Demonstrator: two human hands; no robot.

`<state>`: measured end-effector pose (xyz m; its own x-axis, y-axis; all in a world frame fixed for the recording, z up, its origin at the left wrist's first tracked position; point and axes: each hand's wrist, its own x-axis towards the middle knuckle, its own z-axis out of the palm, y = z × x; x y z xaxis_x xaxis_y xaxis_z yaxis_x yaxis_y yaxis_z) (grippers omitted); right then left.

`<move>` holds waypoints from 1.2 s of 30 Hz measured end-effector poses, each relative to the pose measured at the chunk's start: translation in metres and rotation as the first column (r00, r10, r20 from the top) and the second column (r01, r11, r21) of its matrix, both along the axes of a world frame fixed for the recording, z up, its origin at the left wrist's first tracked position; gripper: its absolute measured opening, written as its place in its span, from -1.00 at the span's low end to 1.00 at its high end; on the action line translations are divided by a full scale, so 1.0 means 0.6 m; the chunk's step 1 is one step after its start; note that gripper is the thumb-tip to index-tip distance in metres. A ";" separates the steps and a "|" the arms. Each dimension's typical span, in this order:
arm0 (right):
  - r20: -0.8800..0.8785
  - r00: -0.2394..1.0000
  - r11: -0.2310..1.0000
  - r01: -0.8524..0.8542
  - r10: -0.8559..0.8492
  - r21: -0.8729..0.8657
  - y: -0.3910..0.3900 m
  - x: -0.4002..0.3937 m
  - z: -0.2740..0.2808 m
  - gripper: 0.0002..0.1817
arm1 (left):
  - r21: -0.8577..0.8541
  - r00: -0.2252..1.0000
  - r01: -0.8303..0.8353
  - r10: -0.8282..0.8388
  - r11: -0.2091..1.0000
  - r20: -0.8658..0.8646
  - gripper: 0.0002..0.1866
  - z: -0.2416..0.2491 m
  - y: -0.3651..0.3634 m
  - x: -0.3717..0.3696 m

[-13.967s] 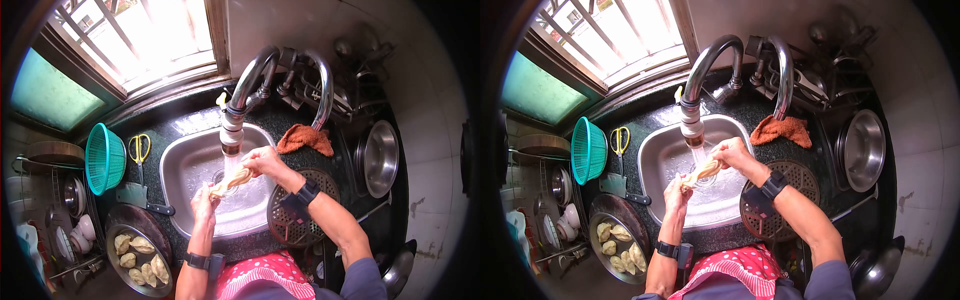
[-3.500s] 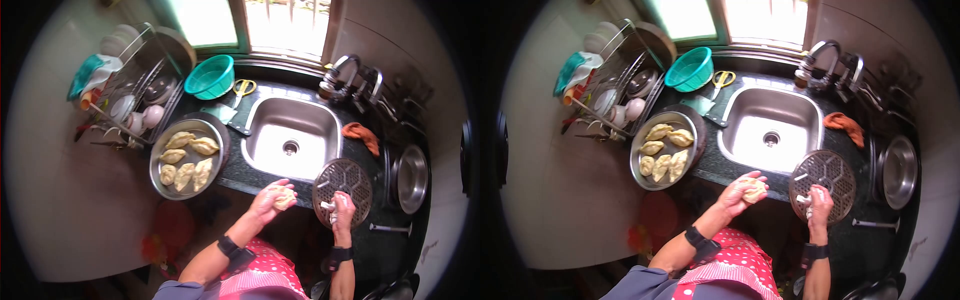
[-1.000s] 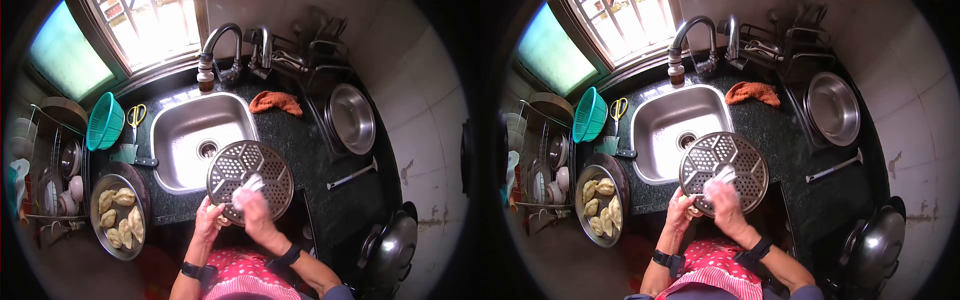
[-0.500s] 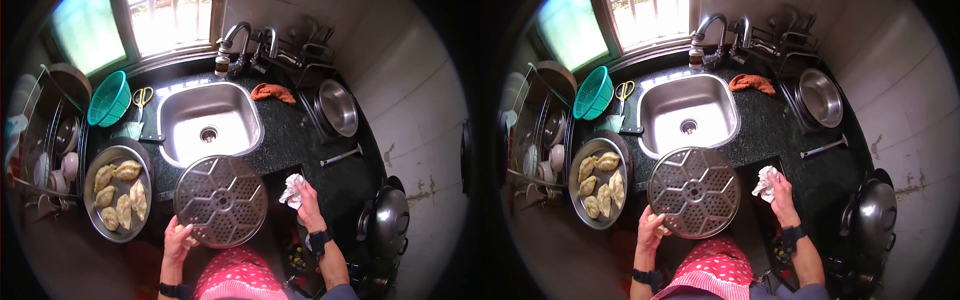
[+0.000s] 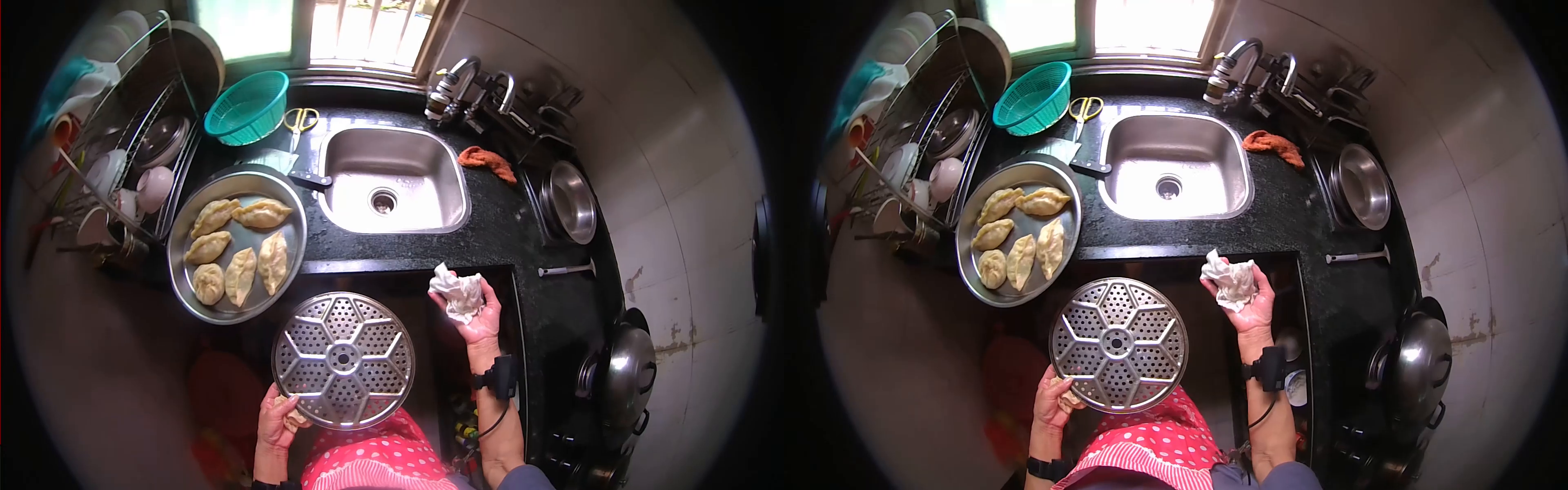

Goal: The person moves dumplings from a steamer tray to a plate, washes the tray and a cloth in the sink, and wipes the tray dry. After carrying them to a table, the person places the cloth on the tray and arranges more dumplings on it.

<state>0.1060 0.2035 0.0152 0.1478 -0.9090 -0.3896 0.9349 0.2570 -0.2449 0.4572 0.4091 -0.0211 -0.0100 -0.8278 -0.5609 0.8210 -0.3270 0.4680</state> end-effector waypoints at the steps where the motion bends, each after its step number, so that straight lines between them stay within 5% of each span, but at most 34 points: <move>1: 0.067 0.998 0.999 -0.019 0.021 -0.030 -0.009 -0.001 -0.014 -0.76 | 0.016 1.000 -0.024 0.024 1.000 0.013 -0.54 0.000 0.009 0.002; 4: -0.010 1.000 1.000 -0.015 0.015 0.000 -0.064 0.001 -0.044 -0.75 | 0.046 0.995 -0.098 0.096 0.994 0.035 -0.53 -0.004 0.033 0.009; 6: -0.263 0.963 0.997 -0.067 0.054 -0.039 -0.104 0.002 -0.057 -0.70 | 0.060 0.989 -0.146 0.143 0.988 0.038 -0.52 -0.002 0.049 0.009; 8: -0.608 0.792 0.984 -0.150 0.061 -0.098 -0.152 -0.013 -0.086 -0.65 | 0.073 0.980 -0.197 0.194 0.978 0.046 -0.52 -0.003 0.056 0.011; 10: -0.903 0.421 0.942 -0.257 -0.091 -0.215 -0.204 -0.025 -0.129 -0.56 | 0.073 0.984 -0.178 0.178 0.981 0.013 -0.45 0.007 0.063 0.008; 11: -0.981 0.105 0.919 -0.345 -0.162 -0.188 -0.232 -0.031 -0.138 -0.54 | 0.059 0.982 -0.186 0.185 0.981 0.023 -0.44 0.002 0.061 0.003; 13: -0.786 -0.567 0.902 -0.431 -0.249 0.025 -0.234 0.001 -0.137 -0.53 | 0.057 0.983 -0.183 0.184 0.981 -0.014 -0.43 0.010 0.051 -0.011; 14: -0.497 -0.828 0.910 -0.381 -0.258 0.163 -0.226 0.024 -0.116 -0.54 | 0.060 0.980 -0.195 0.197 0.979 -0.028 -0.44 0.010 0.044 -0.020; 16: -0.384 -0.789 0.800 -0.573 -0.480 0.179 -0.232 0.012 -0.125 -0.57 | 0.047 0.979 -0.194 0.197 0.980 -0.051 -0.44 0.009 0.029 -0.033; 20: -0.371 -0.692 0.727 -0.684 -0.619 0.065 -0.272 -0.025 -0.136 -0.66 | 0.074 0.962 -0.222 0.231 0.972 -0.145 -0.48 0.007 0.005 -0.055; 22: -0.533 -0.553 0.677 -0.734 -0.640 -0.050 -0.300 -0.037 -0.137 -0.66 | 0.105 0.948 -0.254 0.269 0.961 -0.168 -0.49 0.007 -0.001 -0.063; 26: -0.479 -0.408 0.558 -0.799 -0.777 -0.224 -0.361 -0.026 -0.145 -0.64 | 0.145 0.930 -0.311 0.332 0.939 -0.160 -0.49 0.018 0.009 -0.072; 27: -0.862 -0.245 0.743 -0.638 -0.443 -0.201 -0.361 -0.004 -0.123 -0.64 | 0.155 0.932 -0.317 0.337 0.936 -0.131 -0.49 0.015 0.016 -0.071; 28: -0.998 0.056 0.875 -0.480 -0.038 -0.061 -0.366 0.012 -0.100 -0.63 | 0.171 0.932 -0.332 0.350 0.928 -0.093 -0.46 0.013 0.023 -0.072; 30: -0.968 0.250 0.931 -0.360 0.028 -0.066 -0.394 0.033 -0.106 -0.66 | 0.179 0.939 -0.333 0.344 0.926 -0.031 -0.46 0.013 0.039 -0.070; 33: -0.949 0.289 0.976 -0.209 0.125 0.065 -0.423 0.053 -0.106 -0.79 | 0.235 0.926 -0.376 0.374 0.896 0.058 -0.50 0.016 0.062 -0.070; 36: -0.937 0.274 0.975 -0.110 0.215 0.192 -0.445 0.066 -0.116 -0.69 | 0.271 0.895 -0.446 0.431 0.853 0.114 -0.52 -0.012 0.114 -0.062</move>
<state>0.1454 -0.0635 -0.0543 -0.2320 -0.8743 -0.4264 -0.0059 0.4396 -0.8982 0.4201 0.4777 -0.0283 0.3492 -0.5463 -0.7613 0.8896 -0.0621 0.4526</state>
